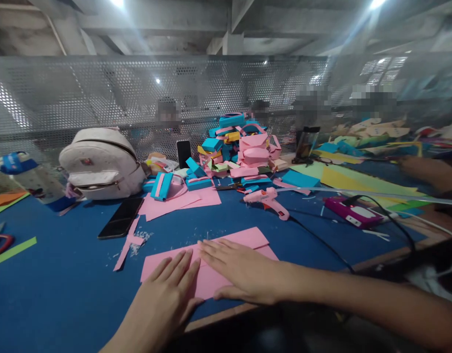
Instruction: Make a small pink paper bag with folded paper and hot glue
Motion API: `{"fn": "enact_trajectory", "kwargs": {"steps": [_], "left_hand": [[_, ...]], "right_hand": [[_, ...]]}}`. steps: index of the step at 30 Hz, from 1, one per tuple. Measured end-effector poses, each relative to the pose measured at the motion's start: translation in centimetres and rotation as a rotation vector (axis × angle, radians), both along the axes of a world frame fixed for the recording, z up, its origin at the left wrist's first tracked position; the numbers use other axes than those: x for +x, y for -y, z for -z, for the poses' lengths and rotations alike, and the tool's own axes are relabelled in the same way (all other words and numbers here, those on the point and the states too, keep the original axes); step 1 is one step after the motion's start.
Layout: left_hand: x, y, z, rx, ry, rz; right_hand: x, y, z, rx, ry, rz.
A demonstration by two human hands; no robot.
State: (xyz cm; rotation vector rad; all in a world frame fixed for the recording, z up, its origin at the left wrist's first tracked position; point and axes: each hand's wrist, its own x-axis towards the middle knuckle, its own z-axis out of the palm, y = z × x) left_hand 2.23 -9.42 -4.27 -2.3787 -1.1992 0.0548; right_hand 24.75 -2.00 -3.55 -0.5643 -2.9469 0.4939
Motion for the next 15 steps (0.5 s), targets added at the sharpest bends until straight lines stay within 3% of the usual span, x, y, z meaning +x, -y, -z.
{"fn": "enact_trajectory", "kwargs": {"steps": [6, 15], "left_hand": [[-3.2, 1.7, 0.5, 0.122, -0.018, -0.024], [-5.7, 3.5, -0.6, 0.112, -0.045, -0.097]], "right_hand": [[3.9, -0.5, -0.1, -0.043, 0.101, 0.104], [9.2, 0.1, 0.8, 0.107, 0.112, 0.266]]}}
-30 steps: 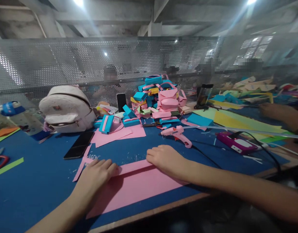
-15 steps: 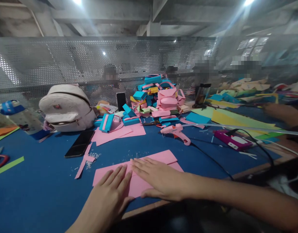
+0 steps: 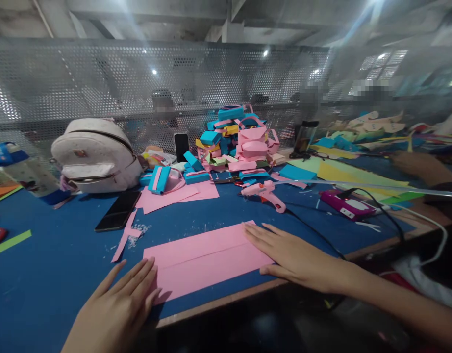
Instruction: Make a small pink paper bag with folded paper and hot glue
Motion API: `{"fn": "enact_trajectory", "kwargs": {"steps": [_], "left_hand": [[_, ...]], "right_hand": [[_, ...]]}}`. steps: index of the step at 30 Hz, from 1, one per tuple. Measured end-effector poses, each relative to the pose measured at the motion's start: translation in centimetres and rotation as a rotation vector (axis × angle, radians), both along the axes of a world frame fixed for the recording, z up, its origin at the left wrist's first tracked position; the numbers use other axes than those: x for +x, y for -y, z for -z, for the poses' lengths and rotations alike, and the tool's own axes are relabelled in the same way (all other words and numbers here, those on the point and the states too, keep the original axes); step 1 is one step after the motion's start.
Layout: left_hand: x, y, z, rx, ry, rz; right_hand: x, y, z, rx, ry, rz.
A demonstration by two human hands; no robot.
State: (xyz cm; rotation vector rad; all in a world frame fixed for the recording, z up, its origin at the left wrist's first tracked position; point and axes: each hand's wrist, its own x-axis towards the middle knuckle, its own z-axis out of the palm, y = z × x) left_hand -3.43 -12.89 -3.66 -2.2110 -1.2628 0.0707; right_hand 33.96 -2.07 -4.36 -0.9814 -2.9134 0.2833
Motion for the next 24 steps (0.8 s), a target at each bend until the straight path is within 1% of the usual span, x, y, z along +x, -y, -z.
{"fn": "enact_trajectory", "kwargs": {"steps": [3, 6, 8, 12, 14, 16, 17, 19, 21, 24], "left_hand": [[-0.5, 0.3, -0.3, 0.022, -0.005, 0.018], [-1.1, 0.7, -0.2, 0.019, 0.015, -0.011], [-1.6, 1.0, 0.4, 0.008, 0.036, -0.033], [-3.2, 1.6, 2.1, -0.024, 0.071, -0.032], [-4.2, 1.8, 2.2, -0.032, 0.086, -0.035], [-5.2, 1.8, 1.4, -0.054, 0.089, -0.045], [-5.5, 1.8, 0.7, -0.061, 0.093, -0.084], [-5.8, 1.6, -1.2, -0.034, 0.104, -0.157], [-5.5, 1.1, -3.3, 0.038, 0.123, -0.225], [-4.5, -0.4, -5.9, 0.070, 0.120, -0.241]], "right_hand": [[1.1, 0.2, 0.5, 0.056, 0.002, 0.031], [1.9, 0.4, 0.8, 0.120, -0.002, 0.055], [2.1, 0.5, 0.9, 0.163, 0.014, 0.076], [2.0, 0.6, 1.1, 0.247, 0.065, 0.128], [1.9, 0.7, 1.2, 0.270, 0.071, 0.139], [2.0, 0.7, 1.3, 0.278, 0.046, 0.134], [2.1, 0.7, 1.3, 0.278, 0.031, 0.131], [2.2, 0.7, 1.4, 0.276, 0.018, 0.127], [2.2, 0.6, 1.5, 0.269, 0.023, 0.126], [2.2, 0.6, 1.5, 0.263, 0.022, 0.126]]}}
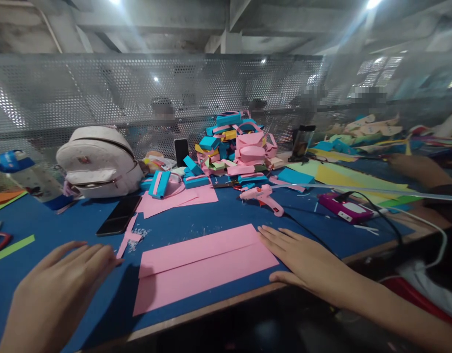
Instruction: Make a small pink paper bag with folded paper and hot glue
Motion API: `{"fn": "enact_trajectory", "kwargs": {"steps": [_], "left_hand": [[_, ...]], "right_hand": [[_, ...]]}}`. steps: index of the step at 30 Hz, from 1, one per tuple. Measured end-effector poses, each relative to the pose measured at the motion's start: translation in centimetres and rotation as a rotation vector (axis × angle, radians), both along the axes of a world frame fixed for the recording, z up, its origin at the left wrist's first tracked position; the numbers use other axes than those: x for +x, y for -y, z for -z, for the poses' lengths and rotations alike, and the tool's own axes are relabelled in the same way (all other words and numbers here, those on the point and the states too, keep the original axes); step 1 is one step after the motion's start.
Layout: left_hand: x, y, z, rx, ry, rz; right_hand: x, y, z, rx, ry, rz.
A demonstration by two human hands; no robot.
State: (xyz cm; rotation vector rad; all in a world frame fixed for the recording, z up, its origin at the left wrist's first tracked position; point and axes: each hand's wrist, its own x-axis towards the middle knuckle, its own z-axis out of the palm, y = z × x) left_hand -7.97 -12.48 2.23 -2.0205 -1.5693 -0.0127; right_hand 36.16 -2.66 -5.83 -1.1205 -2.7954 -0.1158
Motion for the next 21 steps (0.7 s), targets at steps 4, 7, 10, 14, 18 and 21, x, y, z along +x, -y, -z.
{"fn": "enact_trajectory", "kwargs": {"steps": [4, 7, 10, 14, 18, 21], "left_hand": [[2.5, -2.7, -0.9, 0.006, -0.043, 0.009], [6.4, -3.9, 1.1, 0.029, 0.053, 0.140], [11.5, -4.0, 4.3, -0.155, 0.126, 0.406], [15.0, -3.3, 6.9, -0.278, 0.149, 0.480], [13.2, -2.4, 6.7, -0.184, 0.113, 0.443], [10.7, -1.2, 6.1, -0.067, 0.102, 0.415]], "right_hand": [[-0.2, 0.0, -0.1, -0.004, 0.013, 0.016], [-0.3, 0.0, -0.3, -0.018, 0.033, 0.023], [-0.3, 0.1, -0.5, -0.046, 0.060, 0.034], [-0.2, 0.2, -0.4, -0.063, 0.087, 0.042], [-0.1, 0.2, -0.3, -0.045, 0.052, 0.033], [-0.1, 0.1, -0.3, -0.027, 0.056, 0.033]]}}
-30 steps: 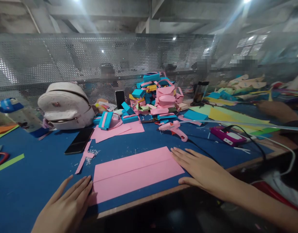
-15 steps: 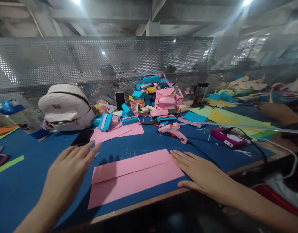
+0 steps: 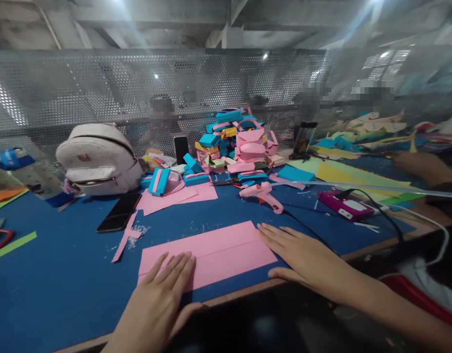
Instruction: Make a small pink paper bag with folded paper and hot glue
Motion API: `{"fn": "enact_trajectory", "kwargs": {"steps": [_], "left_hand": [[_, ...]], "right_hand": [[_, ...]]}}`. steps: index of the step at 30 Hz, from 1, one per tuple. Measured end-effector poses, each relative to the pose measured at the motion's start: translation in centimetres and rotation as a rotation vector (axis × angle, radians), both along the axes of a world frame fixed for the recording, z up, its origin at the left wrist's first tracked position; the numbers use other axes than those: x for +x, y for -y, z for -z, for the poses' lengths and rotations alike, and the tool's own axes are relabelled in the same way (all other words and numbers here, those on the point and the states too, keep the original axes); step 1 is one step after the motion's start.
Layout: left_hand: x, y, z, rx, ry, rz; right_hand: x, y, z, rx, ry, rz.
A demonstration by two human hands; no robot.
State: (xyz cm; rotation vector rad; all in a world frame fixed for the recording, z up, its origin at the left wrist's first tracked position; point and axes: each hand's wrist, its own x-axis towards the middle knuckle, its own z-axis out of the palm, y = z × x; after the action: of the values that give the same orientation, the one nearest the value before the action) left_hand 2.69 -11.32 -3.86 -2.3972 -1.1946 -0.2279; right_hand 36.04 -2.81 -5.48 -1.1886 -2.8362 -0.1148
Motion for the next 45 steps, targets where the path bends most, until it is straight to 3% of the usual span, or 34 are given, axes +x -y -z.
{"fn": "enact_trajectory", "kwargs": {"steps": [9, 13, 16, 18, 21, 24, 28, 32, 39, 42, 45], "left_hand": [[-5.8, 2.8, 0.0, 0.075, -0.057, -0.130], [-6.7, 2.0, -0.9, 0.076, -0.156, -0.147], [-5.6, 0.1, -2.3, 0.163, -0.193, -0.135], [-3.8, -1.3, -2.8, 0.089, -0.168, -0.052], [-0.8, -3.3, -2.8, -0.218, -0.005, -0.056], [0.9, -4.8, -2.4, -0.273, 0.033, -0.078], [0.3, -7.1, -3.2, -0.337, 0.104, -0.128], [-1.0, -9.7, -5.6, -0.449, 0.256, -0.139], [-1.2, -11.0, -9.3, -0.634, 0.384, -0.038], [-1.6, -11.0, -9.7, -0.651, 0.391, -0.032], [-1.9, -10.9, -9.1, -0.614, 0.386, -0.028]], "right_hand": [[0.0, 0.1, -0.4, 0.089, 0.019, -0.046], [-0.7, -0.2, -1.6, 0.127, 0.078, -0.031], [-2.5, -0.1, -3.2, 0.201, 0.054, 0.034], [-4.1, 0.5, -4.3, 0.246, -0.019, -0.002], [-6.1, 1.8, -5.1, 0.158, -0.120, -0.219], [-7.1, 2.9, -4.4, 0.085, -0.141, -0.387], [-7.1, 2.9, -3.0, 0.124, -0.157, -0.439], [-7.1, 2.6, -2.7, 0.181, -0.151, -0.454], [-7.9, 2.4, -2.7, 0.440, -0.274, -0.510], [-7.7, 2.3, -2.8, 0.551, -0.358, -0.536], [-7.4, 2.3, -2.9, 0.552, -0.384, -0.541]]}}
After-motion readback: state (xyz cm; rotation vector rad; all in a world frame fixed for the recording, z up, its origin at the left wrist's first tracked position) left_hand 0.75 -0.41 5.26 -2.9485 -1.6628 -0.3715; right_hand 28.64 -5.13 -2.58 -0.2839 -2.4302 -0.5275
